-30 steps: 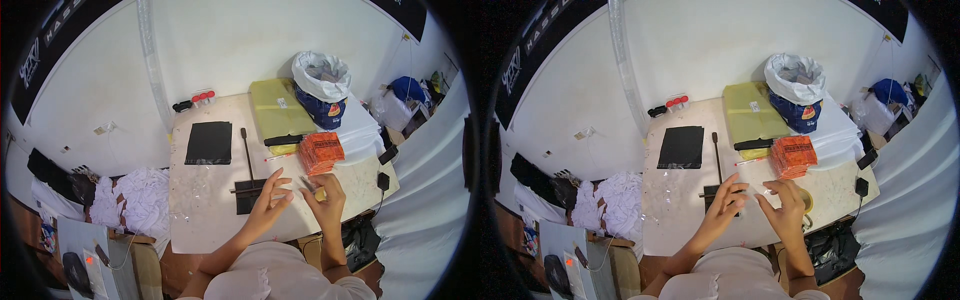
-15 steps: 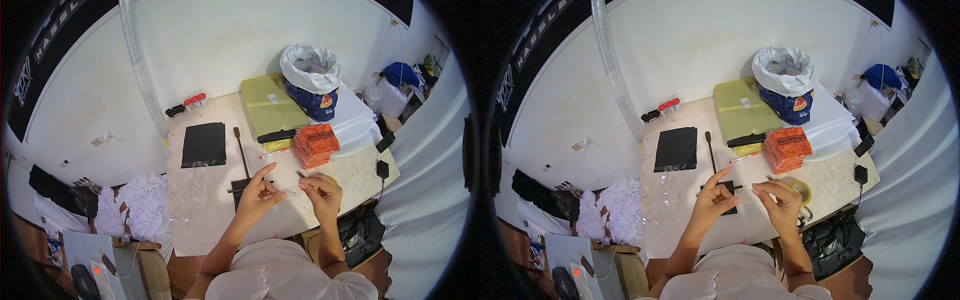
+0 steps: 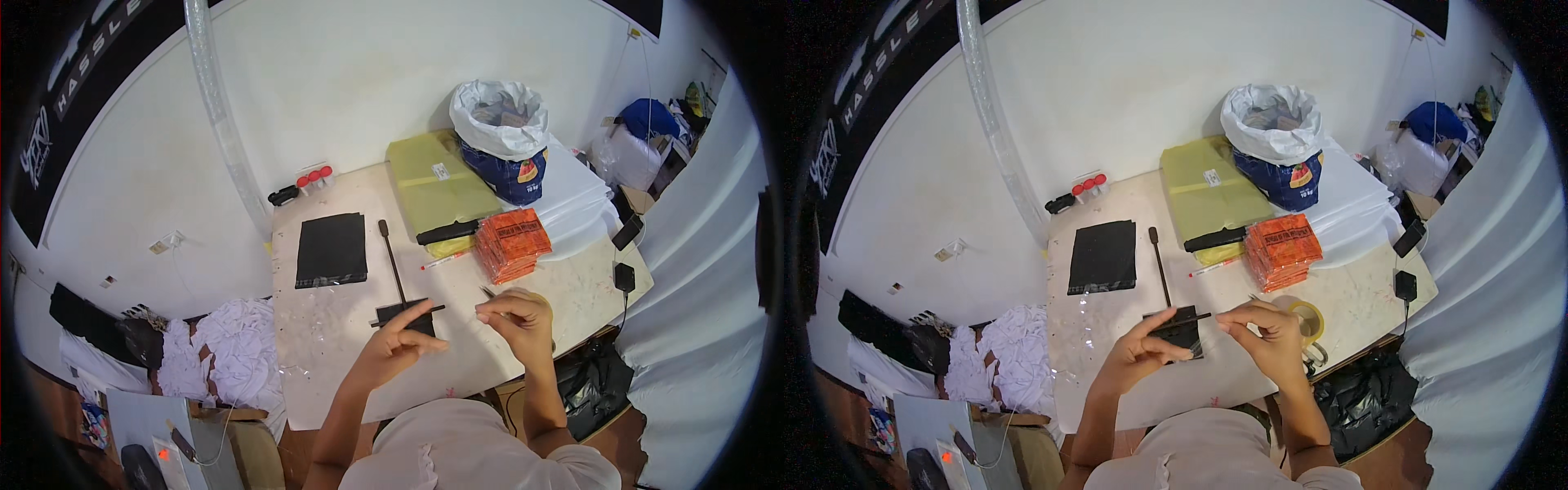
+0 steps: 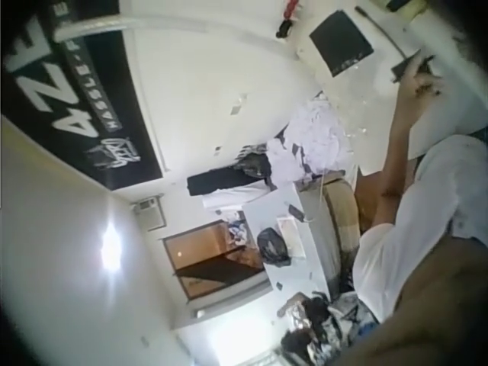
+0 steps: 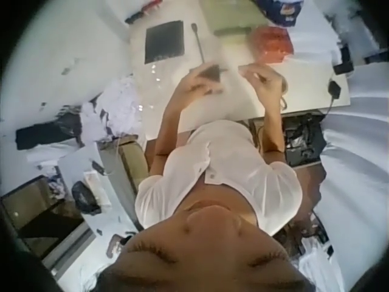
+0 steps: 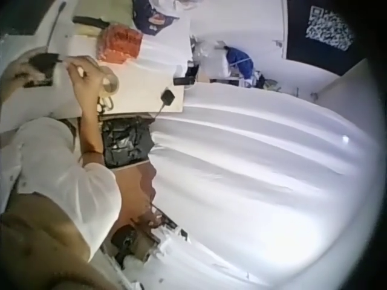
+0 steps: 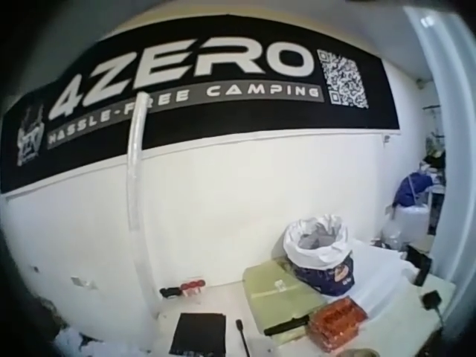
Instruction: Folding and marking small black plastic packaging envelopes using a marker and tape.
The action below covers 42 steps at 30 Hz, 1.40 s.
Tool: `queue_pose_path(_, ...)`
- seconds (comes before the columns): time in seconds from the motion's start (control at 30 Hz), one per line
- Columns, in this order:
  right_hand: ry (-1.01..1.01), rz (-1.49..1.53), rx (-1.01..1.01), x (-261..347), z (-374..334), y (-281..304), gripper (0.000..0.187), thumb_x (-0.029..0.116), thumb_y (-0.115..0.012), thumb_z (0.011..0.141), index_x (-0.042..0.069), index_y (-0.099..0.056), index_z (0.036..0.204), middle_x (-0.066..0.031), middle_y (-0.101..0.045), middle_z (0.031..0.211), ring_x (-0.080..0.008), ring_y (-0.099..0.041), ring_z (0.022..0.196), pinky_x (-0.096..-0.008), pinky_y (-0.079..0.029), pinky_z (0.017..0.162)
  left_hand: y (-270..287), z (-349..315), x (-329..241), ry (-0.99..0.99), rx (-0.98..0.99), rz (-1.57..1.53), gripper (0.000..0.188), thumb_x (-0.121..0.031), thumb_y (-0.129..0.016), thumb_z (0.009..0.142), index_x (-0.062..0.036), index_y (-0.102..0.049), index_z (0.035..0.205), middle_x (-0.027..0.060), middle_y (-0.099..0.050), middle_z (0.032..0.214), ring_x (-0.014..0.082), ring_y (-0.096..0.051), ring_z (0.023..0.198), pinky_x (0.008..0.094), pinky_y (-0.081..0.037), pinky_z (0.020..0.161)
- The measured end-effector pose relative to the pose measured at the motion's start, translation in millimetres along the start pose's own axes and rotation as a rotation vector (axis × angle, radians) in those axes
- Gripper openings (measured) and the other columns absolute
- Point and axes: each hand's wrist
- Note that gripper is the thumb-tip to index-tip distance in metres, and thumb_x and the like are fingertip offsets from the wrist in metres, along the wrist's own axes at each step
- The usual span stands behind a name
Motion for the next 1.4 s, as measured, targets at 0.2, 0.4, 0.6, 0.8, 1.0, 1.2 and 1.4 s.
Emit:
queue_pose_path(0.2, 0.087, -0.151, -0.032, 9.6, 3.3, -13.7, 0.017, -0.009, -0.063, 0.072, -0.001, -0.068, 0.085, -0.0083, -0.064, 0.075, -0.0124, -0.059, 0.067, -0.0221, -0.044, 0.06, -12.4, 11.5, 20.6, -0.174, -0.248, -0.151, 0.065, 0.009, -0.06, 0.076, -0.0026, -0.032, 0.134, 0.0093, -0.057, 0.111, 0.0144, -0.058, 0.094, 0.0249, -0.047, 0.08)
queue_pose_path(0.4, 0.146, -0.134, -0.193, -3.4, 4.2, -20.8, 0.012, -0.003, -0.071, 0.064, 0.002, -0.068, 0.075, -0.0052, -0.062, 0.065, -0.0112, -0.051, 0.054, -0.0225, -0.033, 0.048, -10.1, 10.1, 10.7, -0.079, -0.246, -0.198, 0.055, 0.011, -0.061, 0.075, 0.0011, -0.043, 0.126, 0.0106, -0.05, 0.123, 0.0162, -0.056, 0.102, 0.025, -0.05, 0.08)
queue_pose_path(0.6, 0.057, -0.09, -0.15, -7.2, 2.7, -18.2, 0.012, -0.006, -0.066, 0.07, -0.001, -0.068, 0.08, -0.0074, -0.063, 0.07, -0.0119, -0.056, 0.062, -0.0213, -0.04, 0.056, 6.7, 16.2, 24.3, -0.096, -0.282, -0.194, 0.036, 0.007, -0.062, 0.077, 0.0019, -0.054, 0.111, 0.0137, -0.052, 0.12, 0.0183, -0.058, 0.099, 0.0249, -0.051, 0.078)
queue_pose_path(0.8, -0.047, -0.006, -0.18, -41.5, 5.7, -33.6, 0.011, -0.005, -0.067, 0.072, -0.001, -0.068, 0.082, -0.0042, -0.063, 0.071, -0.0072, -0.053, 0.064, -0.019, -0.039, 0.058, 23.9, 17.7, 47.8, -0.02, -0.4, -0.406, 0.021, -0.001, -0.059, 0.083, -0.0025, -0.051, 0.102, 0.0086, -0.06, 0.091, 0.0139, -0.06, 0.084, 0.0257, -0.052, 0.074)
queue_pose_path(1.0, -0.207, 0.098, -0.215, -101.0, -9.2, -71.3, 0.011, -0.003, -0.065, 0.075, -0.001, -0.067, 0.086, -0.0027, -0.063, 0.076, -0.0064, -0.053, 0.069, -0.0196, -0.042, 0.066, 26.3, 29.0, 89.5, -0.231, -0.694, -0.36, 0.023, -0.002, -0.057, 0.085, -0.0045, -0.046, 0.104, 0.0065, -0.058, 0.088, 0.0106, -0.057, 0.076, 0.0246, -0.049, 0.074)
queue_pose_path(1.2, -0.403, 0.326, -0.28, -132.8, -27.0, -89.1, 0.013, 0.001, -0.065, 0.078, 0.0, -0.067, 0.091, -0.0019, -0.062, 0.079, -0.0064, -0.052, 0.067, -0.0187, -0.041, 0.063, 24.1, 19.2, 105.9, -0.358, -0.851, 0.402, 0.016, 0.0, -0.054, 0.086, -0.0009, -0.047, 0.101, 0.0033, -0.057, 0.086, 0.0054, -0.05, 0.069, 0.0179, -0.041, 0.063)
queue_pose_path(1.4, -0.325, 0.261, -0.249, -132.5, -25.8, -95.0, 0.012, 0.001, -0.065, 0.079, 0.0, -0.066, 0.091, -0.0017, -0.06, 0.076, -0.0053, -0.049, 0.063, -0.017, -0.039, 0.059, 31.4, 19.3, 121.2, -0.377, -0.802, 0.203, 0.013, 0.004, -0.052, 0.086, -0.003, -0.046, 0.095, 0.0041, -0.057, 0.086, 0.0039, -0.046, 0.066, 0.0169, -0.038, 0.06)
Point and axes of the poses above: each hand's wrist, its own z-axis towards the middle knuckle, its own y-axis out of the back of the hand, x = y × z
